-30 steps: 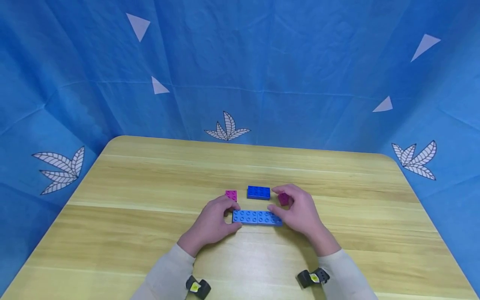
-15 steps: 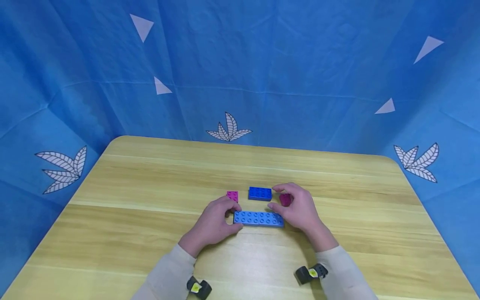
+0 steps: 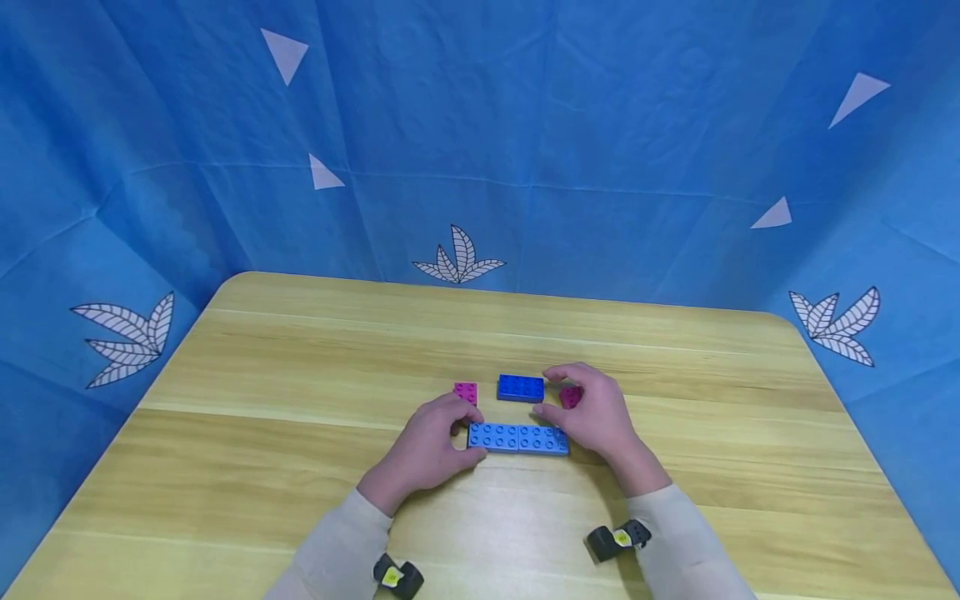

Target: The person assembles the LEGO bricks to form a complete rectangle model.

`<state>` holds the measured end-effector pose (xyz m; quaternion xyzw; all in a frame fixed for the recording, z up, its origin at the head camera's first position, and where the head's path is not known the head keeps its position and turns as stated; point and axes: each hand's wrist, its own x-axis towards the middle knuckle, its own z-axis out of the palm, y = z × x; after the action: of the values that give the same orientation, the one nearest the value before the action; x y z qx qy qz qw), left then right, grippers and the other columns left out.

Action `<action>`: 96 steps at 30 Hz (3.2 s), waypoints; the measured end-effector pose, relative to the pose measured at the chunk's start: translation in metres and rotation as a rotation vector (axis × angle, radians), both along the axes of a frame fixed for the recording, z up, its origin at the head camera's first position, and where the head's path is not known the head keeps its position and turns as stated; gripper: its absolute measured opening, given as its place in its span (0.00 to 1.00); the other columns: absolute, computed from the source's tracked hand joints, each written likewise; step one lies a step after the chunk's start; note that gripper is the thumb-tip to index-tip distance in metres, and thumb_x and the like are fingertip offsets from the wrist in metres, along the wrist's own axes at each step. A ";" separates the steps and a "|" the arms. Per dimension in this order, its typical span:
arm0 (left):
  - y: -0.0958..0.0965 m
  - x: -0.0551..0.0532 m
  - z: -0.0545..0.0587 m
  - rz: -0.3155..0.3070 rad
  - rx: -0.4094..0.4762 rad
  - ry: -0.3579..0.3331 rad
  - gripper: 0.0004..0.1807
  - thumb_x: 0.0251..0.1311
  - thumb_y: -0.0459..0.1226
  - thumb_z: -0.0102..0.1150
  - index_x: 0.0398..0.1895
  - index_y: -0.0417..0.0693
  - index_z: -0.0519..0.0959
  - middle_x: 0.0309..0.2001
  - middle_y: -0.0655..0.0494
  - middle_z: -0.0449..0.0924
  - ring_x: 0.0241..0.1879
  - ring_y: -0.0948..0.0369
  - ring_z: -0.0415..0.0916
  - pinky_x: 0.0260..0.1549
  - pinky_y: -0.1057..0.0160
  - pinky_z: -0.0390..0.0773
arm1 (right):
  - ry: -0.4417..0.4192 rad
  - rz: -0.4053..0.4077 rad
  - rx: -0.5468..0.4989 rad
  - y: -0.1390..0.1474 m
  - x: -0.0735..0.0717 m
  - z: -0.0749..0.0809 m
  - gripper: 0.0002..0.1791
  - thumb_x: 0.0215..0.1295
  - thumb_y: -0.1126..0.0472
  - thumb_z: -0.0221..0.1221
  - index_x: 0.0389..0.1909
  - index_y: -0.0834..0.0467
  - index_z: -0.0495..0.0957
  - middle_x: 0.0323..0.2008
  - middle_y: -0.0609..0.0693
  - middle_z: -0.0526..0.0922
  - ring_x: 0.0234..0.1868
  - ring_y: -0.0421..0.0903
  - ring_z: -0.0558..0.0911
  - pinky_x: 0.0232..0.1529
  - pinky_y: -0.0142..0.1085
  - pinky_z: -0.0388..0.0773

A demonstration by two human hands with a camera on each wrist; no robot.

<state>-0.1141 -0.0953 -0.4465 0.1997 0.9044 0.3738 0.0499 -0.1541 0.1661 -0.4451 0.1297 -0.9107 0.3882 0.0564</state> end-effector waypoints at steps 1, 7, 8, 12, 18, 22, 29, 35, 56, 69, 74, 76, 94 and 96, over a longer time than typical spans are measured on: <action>0.000 0.000 0.000 0.001 -0.001 0.000 0.17 0.53 0.40 0.76 0.45 0.51 0.81 0.39 0.65 0.73 0.39 0.61 0.71 0.42 0.59 0.74 | -0.001 -0.002 0.004 0.000 -0.001 0.000 0.26 0.48 0.56 0.78 0.49 0.56 0.84 0.46 0.48 0.84 0.45 0.47 0.81 0.46 0.45 0.75; 0.000 0.001 0.001 0.004 -0.001 -0.002 0.17 0.53 0.40 0.76 0.45 0.51 0.81 0.39 0.65 0.73 0.39 0.61 0.71 0.42 0.59 0.74 | -0.005 -0.007 0.034 0.000 -0.005 -0.003 0.26 0.47 0.54 0.79 0.49 0.55 0.85 0.46 0.47 0.84 0.42 0.45 0.81 0.42 0.43 0.77; 0.000 0.001 0.001 0.004 -0.001 -0.002 0.17 0.53 0.40 0.76 0.45 0.51 0.81 0.39 0.65 0.73 0.39 0.61 0.71 0.42 0.59 0.74 | -0.008 -0.006 0.037 0.000 -0.005 -0.004 0.26 0.47 0.54 0.79 0.49 0.55 0.85 0.45 0.47 0.84 0.41 0.45 0.81 0.41 0.42 0.77; 0.000 0.000 0.001 0.003 0.001 0.000 0.18 0.53 0.40 0.76 0.45 0.50 0.81 0.39 0.65 0.73 0.39 0.61 0.71 0.42 0.59 0.74 | -0.008 0.001 0.041 -0.001 -0.007 -0.005 0.26 0.47 0.54 0.79 0.49 0.55 0.85 0.45 0.47 0.84 0.39 0.45 0.80 0.39 0.42 0.77; 0.000 0.001 0.001 0.004 0.004 -0.004 0.17 0.53 0.41 0.76 0.45 0.51 0.81 0.39 0.65 0.73 0.38 0.61 0.71 0.41 0.60 0.74 | -0.002 0.005 0.078 -0.002 -0.009 -0.005 0.26 0.48 0.52 0.79 0.49 0.55 0.85 0.47 0.49 0.85 0.46 0.49 0.80 0.47 0.47 0.75; 0.001 0.000 0.000 0.005 0.001 -0.006 0.17 0.53 0.41 0.76 0.45 0.51 0.81 0.39 0.65 0.73 0.39 0.61 0.71 0.42 0.60 0.74 | -0.004 0.002 0.097 -0.003 -0.010 -0.005 0.25 0.48 0.53 0.78 0.49 0.55 0.85 0.48 0.49 0.85 0.47 0.50 0.79 0.49 0.49 0.73; 0.001 0.000 0.000 0.006 0.001 -0.010 0.18 0.53 0.40 0.76 0.45 0.51 0.81 0.39 0.65 0.73 0.38 0.62 0.70 0.41 0.61 0.74 | -0.005 0.003 0.102 -0.004 -0.011 -0.006 0.24 0.49 0.54 0.78 0.49 0.54 0.85 0.46 0.48 0.85 0.42 0.48 0.78 0.45 0.46 0.71; 0.001 0.000 0.001 0.010 0.012 -0.011 0.17 0.52 0.40 0.76 0.44 0.50 0.81 0.38 0.65 0.72 0.38 0.61 0.70 0.39 0.62 0.74 | 0.006 0.015 0.085 -0.005 -0.013 -0.008 0.23 0.50 0.56 0.77 0.48 0.55 0.86 0.43 0.48 0.85 0.40 0.47 0.78 0.42 0.45 0.71; 0.001 0.001 0.001 0.000 0.025 -0.008 0.17 0.53 0.39 0.76 0.44 0.50 0.81 0.38 0.64 0.73 0.38 0.61 0.71 0.39 0.62 0.74 | -0.026 0.028 0.016 -0.004 -0.011 -0.003 0.21 0.53 0.59 0.76 0.48 0.55 0.85 0.41 0.48 0.85 0.37 0.45 0.81 0.44 0.45 0.75; 0.001 0.001 0.002 0.004 0.017 -0.014 0.17 0.53 0.39 0.75 0.45 0.50 0.81 0.38 0.65 0.73 0.38 0.61 0.71 0.40 0.61 0.74 | -0.035 0.025 -0.031 -0.004 -0.004 0.006 0.21 0.53 0.61 0.76 0.50 0.54 0.84 0.44 0.48 0.84 0.40 0.47 0.83 0.42 0.45 0.80; 0.001 0.001 0.003 0.004 0.018 -0.016 0.17 0.53 0.40 0.76 0.45 0.50 0.81 0.39 0.65 0.73 0.38 0.61 0.71 0.40 0.61 0.74 | -0.047 0.026 -0.048 -0.005 -0.001 0.009 0.21 0.54 0.62 0.75 0.50 0.54 0.84 0.43 0.47 0.83 0.37 0.45 0.83 0.40 0.43 0.81; 0.001 0.002 0.003 0.001 0.018 -0.005 0.17 0.53 0.39 0.76 0.44 0.50 0.81 0.38 0.64 0.73 0.38 0.61 0.71 0.39 0.61 0.74 | -0.047 0.026 -0.053 -0.005 0.000 0.010 0.21 0.54 0.62 0.75 0.50 0.54 0.84 0.43 0.47 0.83 0.36 0.45 0.84 0.40 0.43 0.81; 0.000 0.000 -0.001 -0.006 0.006 0.024 0.17 0.52 0.40 0.76 0.44 0.50 0.81 0.37 0.65 0.72 0.37 0.62 0.70 0.38 0.61 0.74 | -0.040 0.041 -0.082 -0.007 0.010 0.015 0.20 0.53 0.62 0.75 0.49 0.54 0.84 0.42 0.47 0.83 0.37 0.46 0.82 0.38 0.41 0.80; 0.000 0.000 -0.002 -0.007 0.006 0.028 0.17 0.52 0.40 0.76 0.44 0.50 0.81 0.37 0.65 0.72 0.37 0.62 0.70 0.39 0.62 0.74 | -0.037 0.038 -0.071 -0.007 0.012 0.015 0.20 0.53 0.62 0.76 0.48 0.55 0.84 0.42 0.47 0.83 0.38 0.48 0.82 0.38 0.43 0.79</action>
<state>-0.1144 -0.0949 -0.4483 0.2082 0.9032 0.3736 0.0379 -0.1419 0.1596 -0.4305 0.1378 -0.8945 0.4237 0.0366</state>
